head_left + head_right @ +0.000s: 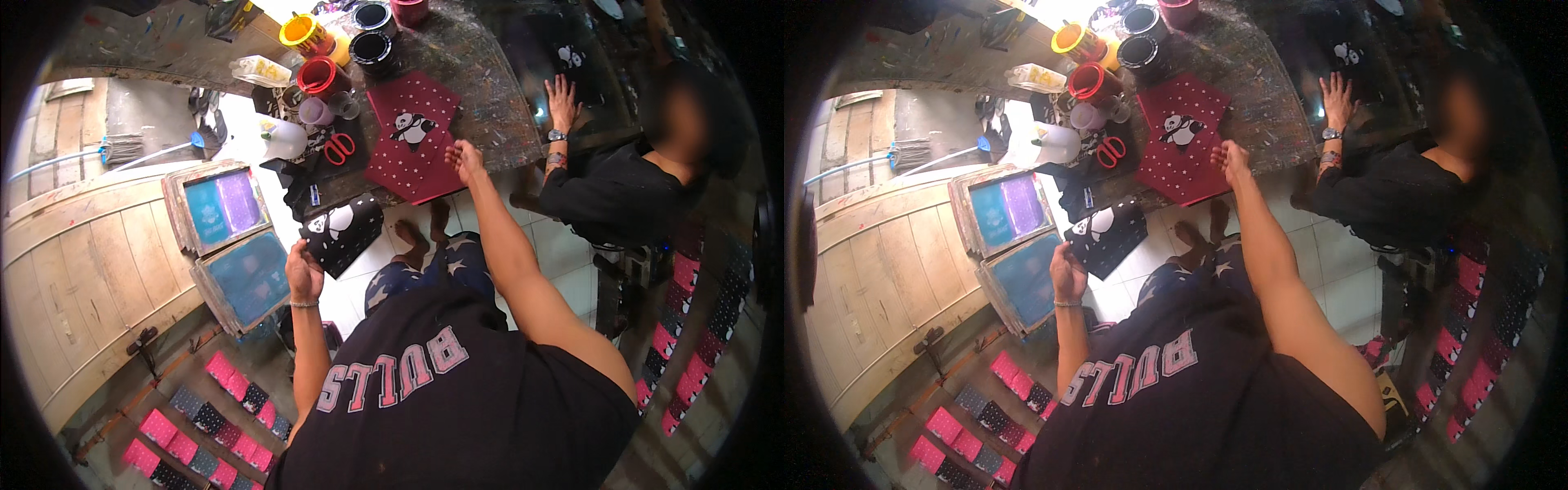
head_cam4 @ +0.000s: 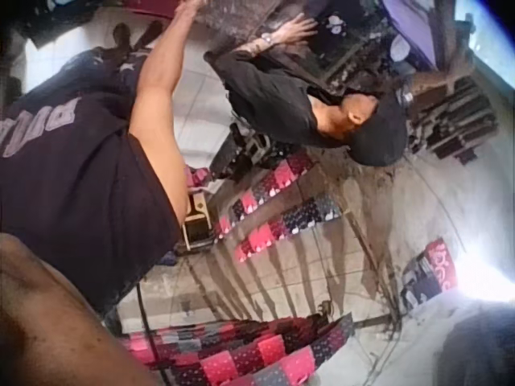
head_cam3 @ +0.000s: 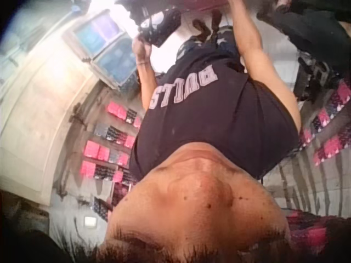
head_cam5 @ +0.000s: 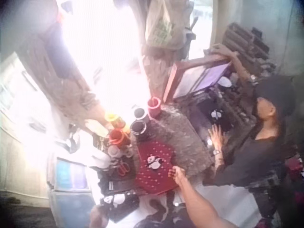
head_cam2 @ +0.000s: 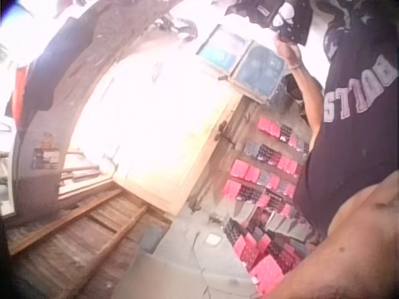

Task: The person repeatedly picks up small patterned panels from a workbench, walks to a wall, and hangs them in a sequence. The person handles both black and pink panels with panda and star motifs, placing them one at a time onto the wall surface.

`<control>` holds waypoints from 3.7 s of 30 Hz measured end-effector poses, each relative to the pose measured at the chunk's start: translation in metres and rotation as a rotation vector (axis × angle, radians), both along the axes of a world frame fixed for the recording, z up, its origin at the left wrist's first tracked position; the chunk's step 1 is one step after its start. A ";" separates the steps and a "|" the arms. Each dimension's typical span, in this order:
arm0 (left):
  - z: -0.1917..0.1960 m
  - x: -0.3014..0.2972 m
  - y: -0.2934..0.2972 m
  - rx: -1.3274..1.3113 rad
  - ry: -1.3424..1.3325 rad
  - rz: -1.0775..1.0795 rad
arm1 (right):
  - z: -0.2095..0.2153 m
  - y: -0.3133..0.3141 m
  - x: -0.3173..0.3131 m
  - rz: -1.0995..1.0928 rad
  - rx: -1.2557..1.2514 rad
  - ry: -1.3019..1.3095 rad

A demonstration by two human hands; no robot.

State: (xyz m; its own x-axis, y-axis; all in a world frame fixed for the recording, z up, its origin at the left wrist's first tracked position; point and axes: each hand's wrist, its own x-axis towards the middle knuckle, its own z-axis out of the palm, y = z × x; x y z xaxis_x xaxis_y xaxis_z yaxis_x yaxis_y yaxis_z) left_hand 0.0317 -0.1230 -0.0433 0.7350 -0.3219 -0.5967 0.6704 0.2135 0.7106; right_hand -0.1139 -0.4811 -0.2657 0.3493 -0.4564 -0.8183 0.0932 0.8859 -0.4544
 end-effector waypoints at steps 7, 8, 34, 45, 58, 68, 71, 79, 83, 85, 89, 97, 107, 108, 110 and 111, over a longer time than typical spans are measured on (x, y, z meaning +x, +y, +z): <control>0.008 -0.017 0.039 0.063 0.026 0.148 | -0.027 -0.048 0.056 -0.082 0.104 -0.122; 0.008 -0.020 0.045 0.069 0.019 0.157 | -0.023 -0.046 0.057 -0.127 0.072 -0.113; -0.036 0.068 0.123 -0.023 -0.299 -0.542 | 0.104 0.159 -0.074 0.100 -1.130 0.229; -0.014 -0.087 0.020 0.080 -1.300 -1.261 | 0.195 0.404 -0.375 -0.552 -0.894 0.637; -0.049 -0.542 -0.021 -0.339 -1.029 -1.792 | 0.219 0.639 -0.747 -0.863 -0.634 0.923; -0.038 -0.829 -0.038 -0.649 -1.211 -1.848 | 0.208 0.720 -0.990 -1.219 -0.616 1.378; -0.035 -0.915 -0.055 -0.340 -0.685 -1.952 | 0.210 0.720 -1.061 -1.223 -0.506 1.366; -0.011 -1.096 -0.114 -0.424 -0.509 -1.913 | 0.283 0.659 -1.273 -0.909 -0.347 1.391; -0.025 -1.167 -0.138 -0.363 -0.303 -1.790 | 0.343 0.577 -1.407 -0.829 -0.659 1.323; -0.027 -1.192 -0.142 -0.346 -0.269 -1.747 | 0.379 0.539 -1.474 -0.838 -0.873 1.318; -0.014 -1.233 -0.123 -0.287 -0.243 -1.560 | 0.445 0.471 -1.606 -0.970 -1.253 0.842; 0.005 -1.288 -0.061 -0.118 -0.226 -1.266 | 0.380 0.343 -1.790 -1.199 -1.186 0.620; 0.007 -1.311 -0.005 -0.002 -0.354 -1.222 | 0.289 0.281 -1.893 -1.112 -1.024 0.710; 0.009 -1.314 0.001 0.062 -0.347 -1.181 | 0.288 0.281 -1.894 -1.114 -1.030 0.624; 0.011 -1.318 0.012 0.128 -0.332 -1.087 | 0.281 0.288 -1.889 -1.174 -1.125 0.870; 0.013 -1.317 0.014 0.129 -0.326 -1.102 | 0.277 0.292 -1.882 -1.180 -1.206 0.959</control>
